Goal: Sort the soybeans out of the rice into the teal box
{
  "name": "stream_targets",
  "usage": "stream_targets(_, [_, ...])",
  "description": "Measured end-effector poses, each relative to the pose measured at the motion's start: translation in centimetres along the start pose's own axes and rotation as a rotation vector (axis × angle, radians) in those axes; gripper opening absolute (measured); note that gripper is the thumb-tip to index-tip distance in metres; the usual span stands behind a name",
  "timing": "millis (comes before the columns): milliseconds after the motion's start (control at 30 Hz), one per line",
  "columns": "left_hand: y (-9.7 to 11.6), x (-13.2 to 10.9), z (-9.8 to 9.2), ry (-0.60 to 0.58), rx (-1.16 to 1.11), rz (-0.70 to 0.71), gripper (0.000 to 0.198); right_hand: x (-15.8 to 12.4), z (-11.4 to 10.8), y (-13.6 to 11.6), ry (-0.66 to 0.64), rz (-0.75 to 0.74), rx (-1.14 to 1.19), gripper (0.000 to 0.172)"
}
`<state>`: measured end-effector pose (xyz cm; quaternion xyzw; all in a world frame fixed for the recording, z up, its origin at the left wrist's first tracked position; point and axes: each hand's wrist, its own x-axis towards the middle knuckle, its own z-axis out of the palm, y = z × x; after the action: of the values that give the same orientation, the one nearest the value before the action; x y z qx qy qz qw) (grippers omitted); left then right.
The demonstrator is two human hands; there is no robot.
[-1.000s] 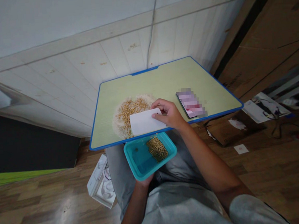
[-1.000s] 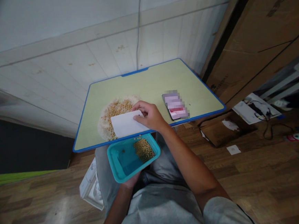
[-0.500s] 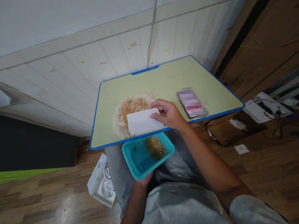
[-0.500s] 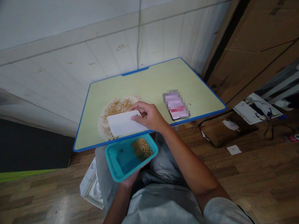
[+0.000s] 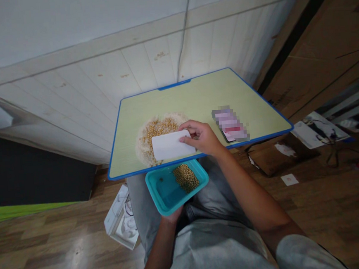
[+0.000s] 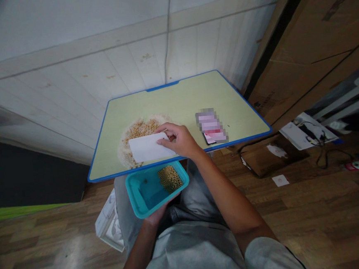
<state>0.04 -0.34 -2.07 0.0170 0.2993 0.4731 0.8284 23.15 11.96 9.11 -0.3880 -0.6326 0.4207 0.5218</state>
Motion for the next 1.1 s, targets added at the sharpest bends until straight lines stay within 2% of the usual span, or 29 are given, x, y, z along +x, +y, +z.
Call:
stream_targets(133, [0.0,0.2,0.3,-0.012,0.004,-0.002,0.061,0.0,0.1,-0.2,-0.03,-0.022,0.008,0.03])
stream_targets(367, [-0.2,0.2,-0.1,0.057,0.054,0.043,0.057,0.1,0.1,-0.2,-0.032,-0.031,0.041,0.031])
stream_targets(667, [-0.2,0.5,-0.5,-0.095,0.002,0.007,0.065,0.0,0.1,0.0,-0.033,-0.034,0.022,0.03])
stream_targets(800, [-0.1,0.5,-1.0,-0.044,-0.003,0.007,0.067,0.0,0.1,0.1,-0.015,-0.04,-0.009,0.029])
stream_targets(967, [0.0,0.5,-0.7,0.068,0.019,-0.006,0.075,0.1,0.3,0.2,-0.007,-0.054,-0.038,0.028])
stream_targets(1100, [0.3,0.7,-0.7,0.11,0.024,0.025,0.076,0.3,0.5,0.3,-0.005,-0.082,-0.074,0.027])
